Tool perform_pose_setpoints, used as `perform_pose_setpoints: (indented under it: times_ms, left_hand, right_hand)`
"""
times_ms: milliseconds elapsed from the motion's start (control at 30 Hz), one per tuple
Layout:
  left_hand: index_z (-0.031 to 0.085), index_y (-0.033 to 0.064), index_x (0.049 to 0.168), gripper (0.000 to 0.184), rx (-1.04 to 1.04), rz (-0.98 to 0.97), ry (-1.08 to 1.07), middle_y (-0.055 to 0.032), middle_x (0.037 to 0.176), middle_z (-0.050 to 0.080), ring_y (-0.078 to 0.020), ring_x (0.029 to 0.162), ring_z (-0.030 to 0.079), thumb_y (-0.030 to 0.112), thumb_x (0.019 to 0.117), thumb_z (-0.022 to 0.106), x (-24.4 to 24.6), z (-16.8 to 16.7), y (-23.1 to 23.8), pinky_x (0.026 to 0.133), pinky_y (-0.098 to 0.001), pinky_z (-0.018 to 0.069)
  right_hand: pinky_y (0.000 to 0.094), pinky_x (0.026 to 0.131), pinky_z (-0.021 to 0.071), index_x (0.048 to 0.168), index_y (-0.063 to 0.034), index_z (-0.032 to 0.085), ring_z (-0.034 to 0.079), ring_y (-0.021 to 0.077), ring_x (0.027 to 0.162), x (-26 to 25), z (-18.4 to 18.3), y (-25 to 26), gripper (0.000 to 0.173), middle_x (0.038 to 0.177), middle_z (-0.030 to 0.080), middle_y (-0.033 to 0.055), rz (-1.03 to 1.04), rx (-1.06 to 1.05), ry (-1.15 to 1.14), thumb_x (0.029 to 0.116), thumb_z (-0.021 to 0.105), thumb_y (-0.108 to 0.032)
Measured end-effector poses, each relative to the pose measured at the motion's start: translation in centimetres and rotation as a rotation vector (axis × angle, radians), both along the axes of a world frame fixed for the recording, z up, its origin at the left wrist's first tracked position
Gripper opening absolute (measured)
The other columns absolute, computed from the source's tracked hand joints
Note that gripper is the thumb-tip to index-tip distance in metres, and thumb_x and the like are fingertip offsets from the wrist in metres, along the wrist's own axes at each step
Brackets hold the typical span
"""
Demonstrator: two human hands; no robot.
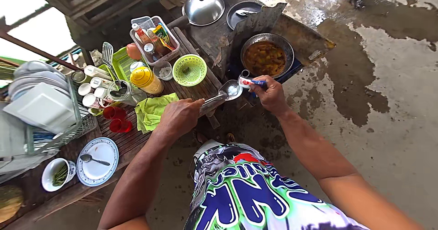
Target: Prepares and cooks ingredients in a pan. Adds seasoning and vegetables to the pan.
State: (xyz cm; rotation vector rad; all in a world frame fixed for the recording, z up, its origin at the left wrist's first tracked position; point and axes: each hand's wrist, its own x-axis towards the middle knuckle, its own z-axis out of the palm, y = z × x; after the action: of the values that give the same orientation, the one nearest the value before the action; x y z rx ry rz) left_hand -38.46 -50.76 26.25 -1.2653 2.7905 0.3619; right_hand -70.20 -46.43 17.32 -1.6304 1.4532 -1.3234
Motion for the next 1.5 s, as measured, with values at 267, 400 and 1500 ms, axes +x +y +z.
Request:
perform_pose_setpoints:
  times_ms: [267, 400, 1500]
  left_hand:
    - [0.071, 0.0222, 0.131, 0.034, -0.019, 0.047, 0.008, -0.0086, 0.086, 0.069, -0.0283, 0.074, 0.069, 0.018, 0.1011, 0.057, 2.7, -0.8, -0.3, 0.061, -0.0492, 0.0538]
    - [0.072, 0.0214, 0.130, 0.032, 0.003, 0.086, 0.005, -0.0094, 0.085, 0.069, -0.0287, 0.075, 0.069, 0.018, 0.1020, 0.056, 4.5, -1.0, -1.3, 0.063, -0.0492, 0.0546]
    - [0.070, 0.0210, 0.134, 0.036, 0.184, 0.460, 0.008, -0.0152, 0.091, 0.071, -0.0344, 0.079, 0.072, 0.022, 0.1048, 0.049, 25.3, -7.5, -7.9, 0.067, -0.0517, 0.0559]
  right_hand:
    - [0.0248, 0.077, 0.0585, 0.105, 0.0014, 0.068, 0.068, 0.0079, 0.085, 2.5, -1.7, -2.2, 0.012, 0.105, 0.071, 0.0097, 0.085, 0.043, -0.002, 0.0960, 0.069, -0.005]
    - [0.0247, 0.073, 0.0594, 0.107, 0.0019, 0.068, 0.067, 0.0072, 0.080, 4.3, -2.4, -4.1, 0.013, 0.109, 0.070, 0.0094, 0.104, 0.078, -0.063, 0.0955, 0.069, -0.005]
    - [0.0358, 0.087, 0.0523, 0.103, 0.0058, 0.071, 0.062, 0.0199, 0.093, 27.0, -8.9, -32.8, 0.018, 0.104, 0.064, 0.0175, 0.189, 0.276, 0.054, 0.0966, 0.069, -0.011]
